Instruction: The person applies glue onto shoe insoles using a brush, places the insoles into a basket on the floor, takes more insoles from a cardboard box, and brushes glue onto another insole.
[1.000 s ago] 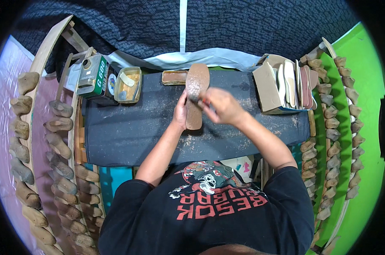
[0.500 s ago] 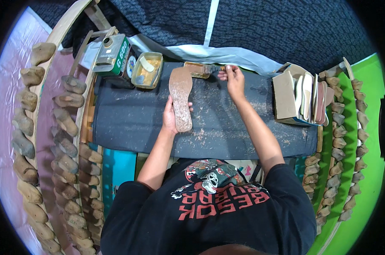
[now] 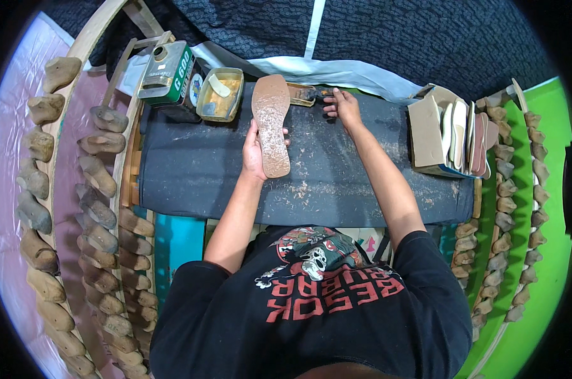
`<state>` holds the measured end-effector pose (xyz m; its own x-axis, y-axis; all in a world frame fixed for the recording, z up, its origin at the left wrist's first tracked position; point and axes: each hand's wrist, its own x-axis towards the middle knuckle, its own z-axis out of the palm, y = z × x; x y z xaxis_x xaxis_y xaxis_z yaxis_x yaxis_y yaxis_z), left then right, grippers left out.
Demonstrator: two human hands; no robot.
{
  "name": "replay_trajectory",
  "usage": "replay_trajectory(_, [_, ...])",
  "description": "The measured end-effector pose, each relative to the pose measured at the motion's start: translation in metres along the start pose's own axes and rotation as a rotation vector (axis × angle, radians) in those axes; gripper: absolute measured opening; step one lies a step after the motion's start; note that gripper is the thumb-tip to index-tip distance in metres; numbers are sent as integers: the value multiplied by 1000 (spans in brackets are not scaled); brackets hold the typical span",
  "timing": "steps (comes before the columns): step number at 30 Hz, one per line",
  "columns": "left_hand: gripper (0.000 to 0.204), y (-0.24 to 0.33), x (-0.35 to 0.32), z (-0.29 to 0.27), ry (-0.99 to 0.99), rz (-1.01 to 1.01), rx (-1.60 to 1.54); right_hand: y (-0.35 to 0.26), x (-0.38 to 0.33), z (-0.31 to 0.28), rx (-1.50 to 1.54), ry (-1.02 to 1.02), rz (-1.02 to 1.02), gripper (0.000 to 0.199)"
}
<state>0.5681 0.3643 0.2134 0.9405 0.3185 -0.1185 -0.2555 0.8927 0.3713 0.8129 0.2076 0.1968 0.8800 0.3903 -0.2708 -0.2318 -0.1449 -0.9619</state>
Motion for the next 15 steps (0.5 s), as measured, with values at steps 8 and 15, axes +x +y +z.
replay_trajectory(8, [49,-16,24,17,-128,-122,47,9,-76,-18,37,194,-79,41])
replay_trajectory(15, [55,-41,43,33,-96,-180,65,-12,-173,8,237,-109,30,42])
